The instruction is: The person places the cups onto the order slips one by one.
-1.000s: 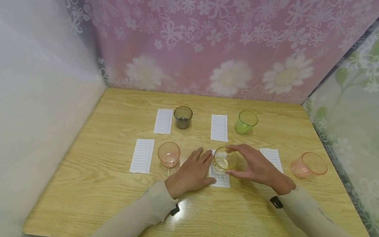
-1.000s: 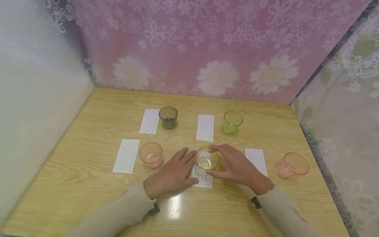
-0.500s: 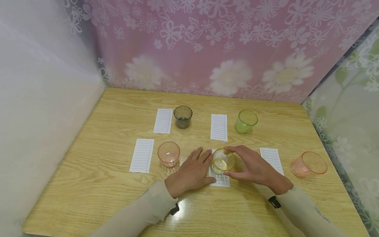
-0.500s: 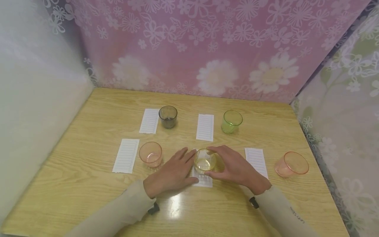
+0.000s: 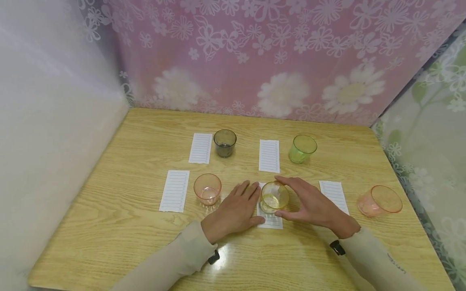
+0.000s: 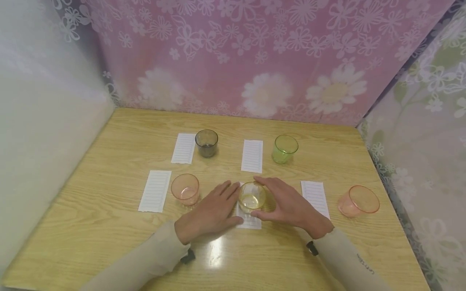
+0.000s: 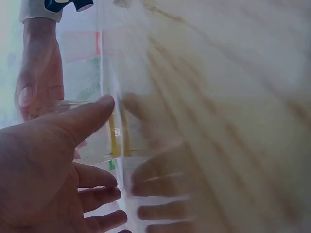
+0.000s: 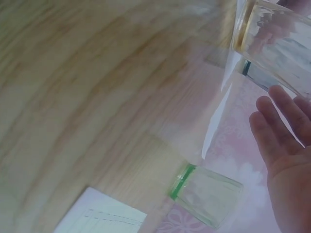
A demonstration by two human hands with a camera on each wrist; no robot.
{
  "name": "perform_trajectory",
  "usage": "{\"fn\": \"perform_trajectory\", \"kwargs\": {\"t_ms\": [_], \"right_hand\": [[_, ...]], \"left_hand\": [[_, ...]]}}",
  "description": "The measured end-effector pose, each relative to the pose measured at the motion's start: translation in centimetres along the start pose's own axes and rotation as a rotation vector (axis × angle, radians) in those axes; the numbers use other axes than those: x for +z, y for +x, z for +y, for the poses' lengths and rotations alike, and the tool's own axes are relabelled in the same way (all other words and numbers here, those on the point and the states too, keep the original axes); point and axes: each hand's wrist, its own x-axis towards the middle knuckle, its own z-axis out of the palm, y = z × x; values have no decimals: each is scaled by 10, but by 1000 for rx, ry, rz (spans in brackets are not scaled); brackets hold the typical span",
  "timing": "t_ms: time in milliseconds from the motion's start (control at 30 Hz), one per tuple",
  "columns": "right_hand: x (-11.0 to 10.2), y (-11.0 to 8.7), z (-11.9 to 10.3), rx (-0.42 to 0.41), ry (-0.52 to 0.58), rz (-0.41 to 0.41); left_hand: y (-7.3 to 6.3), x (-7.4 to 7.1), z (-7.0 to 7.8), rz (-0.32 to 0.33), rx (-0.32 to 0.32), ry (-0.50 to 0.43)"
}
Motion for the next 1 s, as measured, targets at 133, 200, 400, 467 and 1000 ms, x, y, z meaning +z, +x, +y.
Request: {"fn": "perform_trajectory", "kwargs": {"t_ms": [133, 200, 400, 467, 1000], "right_hand": [[-4, 3, -3, -19, 9, 6], [-6, 5, -5, -20, 12, 9], [-11, 11, -11, -44, 9, 42], [-11, 15, -13, -55, 1, 56], [-15, 45, -47, 1, 85, 35]], "left_hand": [[-4, -6, 1, 0, 11, 39], [-6, -11, 1, 18, 26, 69], [-15, -28, 2, 97, 60, 90], [-19, -34, 1, 119, 60, 74], [-55, -78, -39, 174, -7, -272]]}}
